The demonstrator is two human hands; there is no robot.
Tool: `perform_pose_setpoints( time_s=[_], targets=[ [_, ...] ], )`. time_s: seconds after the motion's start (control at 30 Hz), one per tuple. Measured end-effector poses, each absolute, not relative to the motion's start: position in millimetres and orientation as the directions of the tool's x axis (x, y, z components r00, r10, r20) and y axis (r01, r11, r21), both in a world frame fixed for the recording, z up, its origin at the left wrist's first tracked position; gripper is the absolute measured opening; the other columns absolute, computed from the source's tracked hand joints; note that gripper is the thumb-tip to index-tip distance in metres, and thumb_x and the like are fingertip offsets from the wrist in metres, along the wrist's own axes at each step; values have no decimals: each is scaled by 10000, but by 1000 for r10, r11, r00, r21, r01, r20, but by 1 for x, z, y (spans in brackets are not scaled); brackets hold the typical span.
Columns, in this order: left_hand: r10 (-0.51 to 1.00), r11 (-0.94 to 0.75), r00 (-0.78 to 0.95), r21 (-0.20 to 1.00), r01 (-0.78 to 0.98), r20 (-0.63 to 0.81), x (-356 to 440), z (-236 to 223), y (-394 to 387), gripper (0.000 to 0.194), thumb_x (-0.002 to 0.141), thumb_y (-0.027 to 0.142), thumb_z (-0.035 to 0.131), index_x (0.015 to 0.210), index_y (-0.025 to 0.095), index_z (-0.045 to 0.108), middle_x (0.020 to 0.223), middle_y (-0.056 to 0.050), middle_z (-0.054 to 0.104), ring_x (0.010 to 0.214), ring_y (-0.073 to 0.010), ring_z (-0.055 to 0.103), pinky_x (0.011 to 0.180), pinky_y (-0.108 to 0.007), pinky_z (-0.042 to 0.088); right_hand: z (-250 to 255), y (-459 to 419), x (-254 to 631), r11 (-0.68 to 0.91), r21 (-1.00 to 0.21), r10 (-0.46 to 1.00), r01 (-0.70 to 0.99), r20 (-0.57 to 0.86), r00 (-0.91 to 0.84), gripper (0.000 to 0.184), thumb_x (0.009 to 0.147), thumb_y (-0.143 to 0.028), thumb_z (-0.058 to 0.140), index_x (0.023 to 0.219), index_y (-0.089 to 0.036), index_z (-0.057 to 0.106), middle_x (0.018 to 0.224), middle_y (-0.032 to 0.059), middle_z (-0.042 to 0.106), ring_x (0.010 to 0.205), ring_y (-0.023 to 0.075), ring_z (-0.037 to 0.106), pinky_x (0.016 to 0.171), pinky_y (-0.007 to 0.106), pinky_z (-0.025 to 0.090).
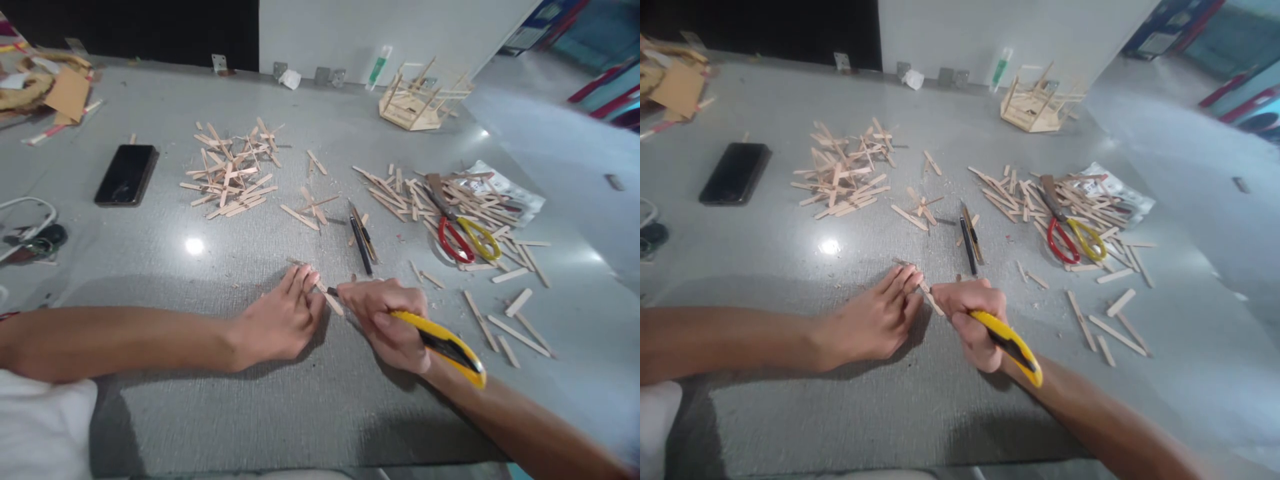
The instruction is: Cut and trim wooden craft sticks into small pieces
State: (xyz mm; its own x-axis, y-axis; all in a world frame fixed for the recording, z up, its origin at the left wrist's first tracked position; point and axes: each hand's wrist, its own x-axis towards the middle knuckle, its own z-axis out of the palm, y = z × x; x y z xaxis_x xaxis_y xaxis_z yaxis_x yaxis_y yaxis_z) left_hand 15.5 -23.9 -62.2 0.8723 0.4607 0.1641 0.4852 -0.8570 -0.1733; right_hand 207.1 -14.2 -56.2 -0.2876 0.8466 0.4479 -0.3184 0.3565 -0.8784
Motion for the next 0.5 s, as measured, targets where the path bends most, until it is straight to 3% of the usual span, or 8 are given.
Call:
perform_pose_setpoints(
  time_s=[0.33, 0.5],
  targets=[
    [425, -859, 889, -234, 456, 170, 11, -59, -24, 466, 970, 286, 516, 1250, -80, 580, 1339, -363, 606, 1315, -440, 582, 1161, -550, 380, -54, -10, 213, 291, -877, 862, -383, 414, -293, 437, 941, -332, 598, 594, -238, 349, 502, -73, 277, 451, 117, 239, 520, 334, 253],
    [431, -864, 888, -209, 458, 163, 10, -54, -24, 418, 987, 263, 513, 1239, -62, 594, 1338, -346, 617, 1323, -411, 582, 1164, -519, 366, -43, -5, 219, 318, -863, 876, -392, 426, -227, 427, 949, -343, 574, 600, -219, 362, 488, -78, 285, 432, 101, 262, 542, 323, 294]
  ],
)
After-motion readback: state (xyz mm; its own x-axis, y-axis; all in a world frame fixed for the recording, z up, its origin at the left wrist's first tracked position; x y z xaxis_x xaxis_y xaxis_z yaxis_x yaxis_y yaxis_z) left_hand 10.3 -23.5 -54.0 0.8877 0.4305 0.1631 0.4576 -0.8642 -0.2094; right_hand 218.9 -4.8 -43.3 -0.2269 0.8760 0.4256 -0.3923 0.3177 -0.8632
